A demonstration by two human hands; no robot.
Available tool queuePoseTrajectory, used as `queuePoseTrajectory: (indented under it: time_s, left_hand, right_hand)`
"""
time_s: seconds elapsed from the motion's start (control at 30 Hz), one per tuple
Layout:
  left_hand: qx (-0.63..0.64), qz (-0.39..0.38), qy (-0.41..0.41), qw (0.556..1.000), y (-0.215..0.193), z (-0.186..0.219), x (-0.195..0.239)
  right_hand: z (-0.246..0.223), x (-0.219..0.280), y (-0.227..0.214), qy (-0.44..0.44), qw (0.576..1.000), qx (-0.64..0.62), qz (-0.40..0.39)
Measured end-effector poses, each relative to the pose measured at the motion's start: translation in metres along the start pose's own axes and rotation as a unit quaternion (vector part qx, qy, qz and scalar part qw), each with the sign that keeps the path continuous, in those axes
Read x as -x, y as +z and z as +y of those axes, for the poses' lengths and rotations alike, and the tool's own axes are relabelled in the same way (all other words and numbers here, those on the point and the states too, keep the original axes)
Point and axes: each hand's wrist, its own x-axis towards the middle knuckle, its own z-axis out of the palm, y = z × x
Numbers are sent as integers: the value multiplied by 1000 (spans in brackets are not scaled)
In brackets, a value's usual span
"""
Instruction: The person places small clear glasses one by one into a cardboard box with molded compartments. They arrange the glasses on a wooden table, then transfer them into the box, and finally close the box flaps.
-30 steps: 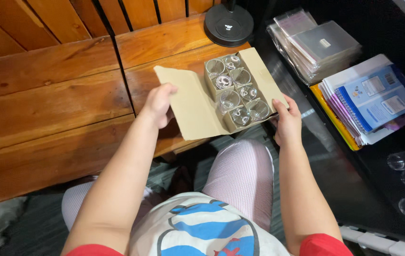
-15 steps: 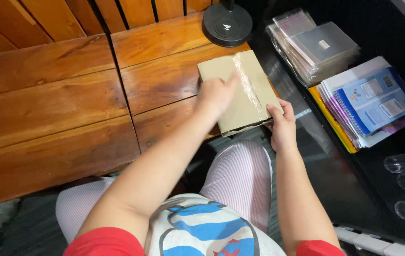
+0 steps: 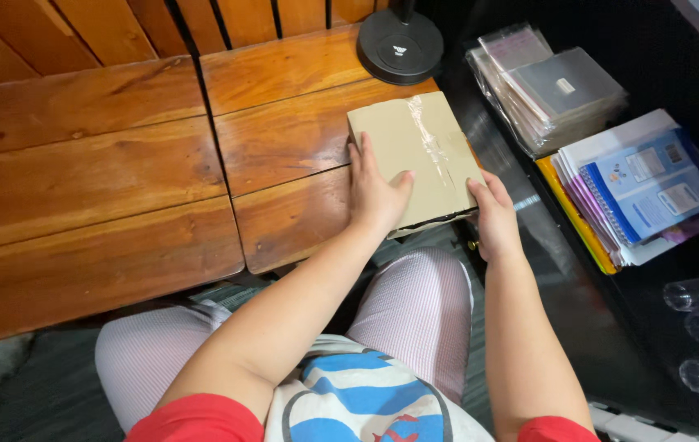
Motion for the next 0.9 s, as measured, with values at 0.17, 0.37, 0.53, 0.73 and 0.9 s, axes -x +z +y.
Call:
queuePoseTrajectory:
  time_s: [0.17, 0.37, 0.53, 0.73, 0.9]
  left_hand:
    - [-41, -43, -19, 998, -3, 4, -2]
    - [-36, -33, -10, 999, -35, -8, -9]
    - [-13, -5, -19, 1000, -100, -27, -12]
    - [-22, 29, -34, 999, -187, -72, -28]
    - [-76, 36, -62, 994, -271, -57, -11]
  right_hand:
    - [-36, 34, 18, -3, 1000, 20, 11]
    - [-55, 54, 47, -13, 996, 85, -29]
    - [-48, 73, 92, -25, 991, 75, -111]
    - [-50, 111, 165, -7, 973, 86, -215]
    - [-22, 122, 230, 11, 962, -9, -272]
